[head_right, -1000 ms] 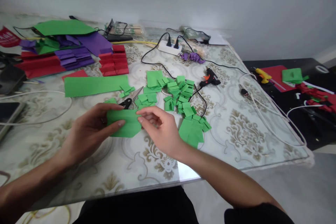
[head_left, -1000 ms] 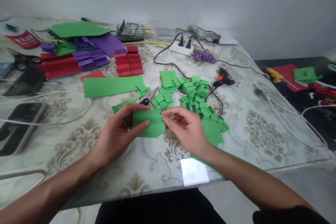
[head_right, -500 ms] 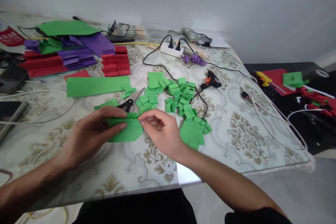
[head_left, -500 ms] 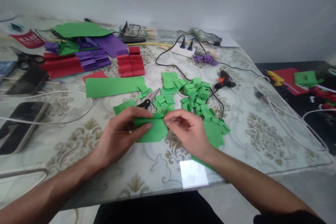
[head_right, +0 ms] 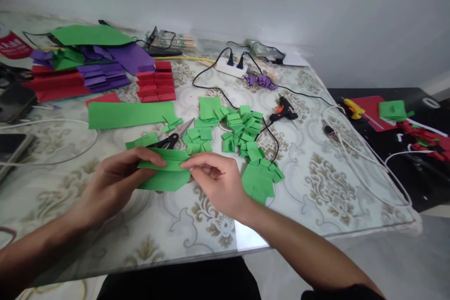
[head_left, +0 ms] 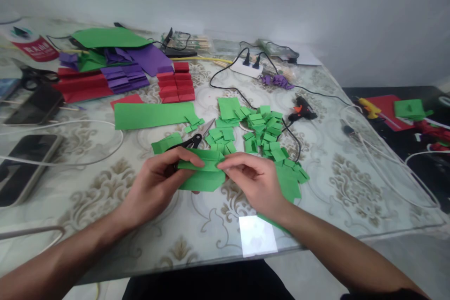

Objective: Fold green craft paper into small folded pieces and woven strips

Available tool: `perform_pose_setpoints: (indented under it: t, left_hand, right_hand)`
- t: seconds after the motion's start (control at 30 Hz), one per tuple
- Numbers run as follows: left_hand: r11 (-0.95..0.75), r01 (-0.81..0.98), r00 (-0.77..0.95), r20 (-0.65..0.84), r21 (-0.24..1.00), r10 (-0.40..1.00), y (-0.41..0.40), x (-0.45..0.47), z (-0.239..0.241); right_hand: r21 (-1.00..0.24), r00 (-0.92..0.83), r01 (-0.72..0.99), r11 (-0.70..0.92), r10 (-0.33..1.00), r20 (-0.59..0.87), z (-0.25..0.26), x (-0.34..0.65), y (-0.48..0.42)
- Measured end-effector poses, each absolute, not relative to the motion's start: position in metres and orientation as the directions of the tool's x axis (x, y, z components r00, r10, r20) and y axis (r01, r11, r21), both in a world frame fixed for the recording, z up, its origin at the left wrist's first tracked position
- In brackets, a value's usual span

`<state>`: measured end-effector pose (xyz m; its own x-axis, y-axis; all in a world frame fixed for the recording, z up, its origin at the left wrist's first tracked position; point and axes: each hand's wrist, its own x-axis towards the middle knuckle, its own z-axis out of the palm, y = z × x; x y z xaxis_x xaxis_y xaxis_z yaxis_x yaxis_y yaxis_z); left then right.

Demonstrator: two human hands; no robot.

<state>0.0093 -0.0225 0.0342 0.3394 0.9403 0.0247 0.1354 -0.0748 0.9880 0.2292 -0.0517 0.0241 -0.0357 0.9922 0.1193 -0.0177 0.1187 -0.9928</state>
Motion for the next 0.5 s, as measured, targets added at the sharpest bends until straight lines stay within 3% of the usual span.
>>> perform_pose_setpoints:
  t: [0.1, 0.27, 0.5]
  left_hand:
    - [-0.09, 0.141, 0.329, 0.039, 0.986, 0.943, -0.0235, 0.0086, 0.0346]
    - [-0.296, 0.238, 0.408, 0.181, 0.925, 0.895, -0.0249, 0.003, 0.036]
    - [-0.339, 0.354, 0.31, 0.232, 0.872, 0.922, -0.0252, 0.0082, 0.0267]
  right_hand:
    - [-0.985, -0.015, 0.066, 0.159, 0.987, 0.159, 0.0243, 0.2298, -0.054]
    - [-0.953, -0.027, 0.162, 0.255, 0.967, 0.254, 0.0243, 0.2317, -0.0555]
    - [-0.973, -0.051, 0.019, 0.231, 0.972, 0.229, 0.0247, 0.2275, -0.0561]
